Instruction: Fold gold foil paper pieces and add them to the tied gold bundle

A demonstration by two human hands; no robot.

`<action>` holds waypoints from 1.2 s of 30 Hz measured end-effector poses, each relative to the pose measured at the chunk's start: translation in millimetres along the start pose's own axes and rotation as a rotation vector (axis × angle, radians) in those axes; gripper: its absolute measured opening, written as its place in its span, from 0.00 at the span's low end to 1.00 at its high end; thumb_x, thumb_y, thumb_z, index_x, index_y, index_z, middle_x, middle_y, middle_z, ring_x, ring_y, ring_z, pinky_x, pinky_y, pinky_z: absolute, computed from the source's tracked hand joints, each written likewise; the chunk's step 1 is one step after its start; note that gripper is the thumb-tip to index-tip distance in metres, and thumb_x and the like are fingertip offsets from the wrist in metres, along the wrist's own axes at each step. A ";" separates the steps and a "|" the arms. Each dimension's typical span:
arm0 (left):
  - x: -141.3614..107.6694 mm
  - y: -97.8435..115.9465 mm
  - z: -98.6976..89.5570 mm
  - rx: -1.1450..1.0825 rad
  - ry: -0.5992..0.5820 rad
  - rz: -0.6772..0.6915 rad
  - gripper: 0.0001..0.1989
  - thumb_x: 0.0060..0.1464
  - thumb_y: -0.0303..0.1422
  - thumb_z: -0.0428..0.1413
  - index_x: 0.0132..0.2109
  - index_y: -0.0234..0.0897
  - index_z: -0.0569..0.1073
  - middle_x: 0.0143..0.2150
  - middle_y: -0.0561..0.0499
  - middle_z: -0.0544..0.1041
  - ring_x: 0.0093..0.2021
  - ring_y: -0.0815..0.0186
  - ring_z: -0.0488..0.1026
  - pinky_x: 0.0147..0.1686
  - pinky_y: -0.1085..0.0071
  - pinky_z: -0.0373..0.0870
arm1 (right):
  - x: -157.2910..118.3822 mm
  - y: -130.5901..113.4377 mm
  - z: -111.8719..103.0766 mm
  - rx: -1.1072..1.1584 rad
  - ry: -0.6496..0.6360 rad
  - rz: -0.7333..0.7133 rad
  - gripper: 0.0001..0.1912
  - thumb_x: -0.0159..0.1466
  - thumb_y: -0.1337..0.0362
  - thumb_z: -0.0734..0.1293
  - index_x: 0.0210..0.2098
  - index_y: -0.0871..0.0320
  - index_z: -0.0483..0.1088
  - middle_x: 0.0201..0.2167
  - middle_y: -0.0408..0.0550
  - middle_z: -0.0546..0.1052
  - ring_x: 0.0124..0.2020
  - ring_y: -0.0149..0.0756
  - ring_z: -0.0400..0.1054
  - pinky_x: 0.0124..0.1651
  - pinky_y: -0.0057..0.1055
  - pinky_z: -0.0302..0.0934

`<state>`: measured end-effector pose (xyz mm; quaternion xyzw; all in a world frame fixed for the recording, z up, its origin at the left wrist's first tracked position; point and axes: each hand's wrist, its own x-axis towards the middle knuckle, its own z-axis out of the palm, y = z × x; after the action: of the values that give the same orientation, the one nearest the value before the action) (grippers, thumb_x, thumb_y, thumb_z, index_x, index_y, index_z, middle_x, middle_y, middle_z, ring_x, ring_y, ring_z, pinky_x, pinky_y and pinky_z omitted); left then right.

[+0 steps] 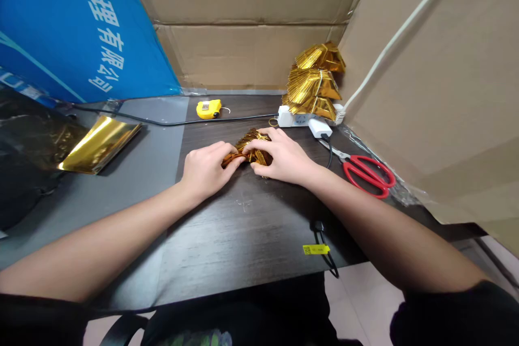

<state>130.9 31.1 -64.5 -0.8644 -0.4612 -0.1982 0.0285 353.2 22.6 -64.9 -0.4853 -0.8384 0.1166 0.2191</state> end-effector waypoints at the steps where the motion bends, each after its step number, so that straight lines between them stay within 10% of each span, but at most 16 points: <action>1: 0.1 0.5 0.1 -0.004 -0.002 -0.003 0.13 0.67 0.43 0.55 0.38 0.40 0.78 0.34 0.53 0.81 0.34 0.65 0.78 0.25 0.70 0.54 | 0.1 -0.4 0.3 0.000 0.002 -0.001 0.18 0.61 0.62 0.71 0.51 0.48 0.78 0.58 0.57 0.70 0.66 0.55 0.63 0.65 0.54 0.62; 36: 2.6 5.2 4.1 0.063 -0.031 0.012 0.11 0.67 0.40 0.55 0.41 0.39 0.78 0.36 0.49 0.80 0.38 0.61 0.78 0.28 0.68 0.60 | 1.0 -4.6 9.6 -0.046 0.049 -0.058 0.16 0.61 0.63 0.69 0.49 0.51 0.73 0.59 0.58 0.70 0.62 0.54 0.64 0.63 0.53 0.63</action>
<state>137.7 31.1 -66.7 -0.8687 -0.4626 -0.1699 0.0499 344.7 21.4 -71.2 -0.4684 -0.8490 0.0791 0.2315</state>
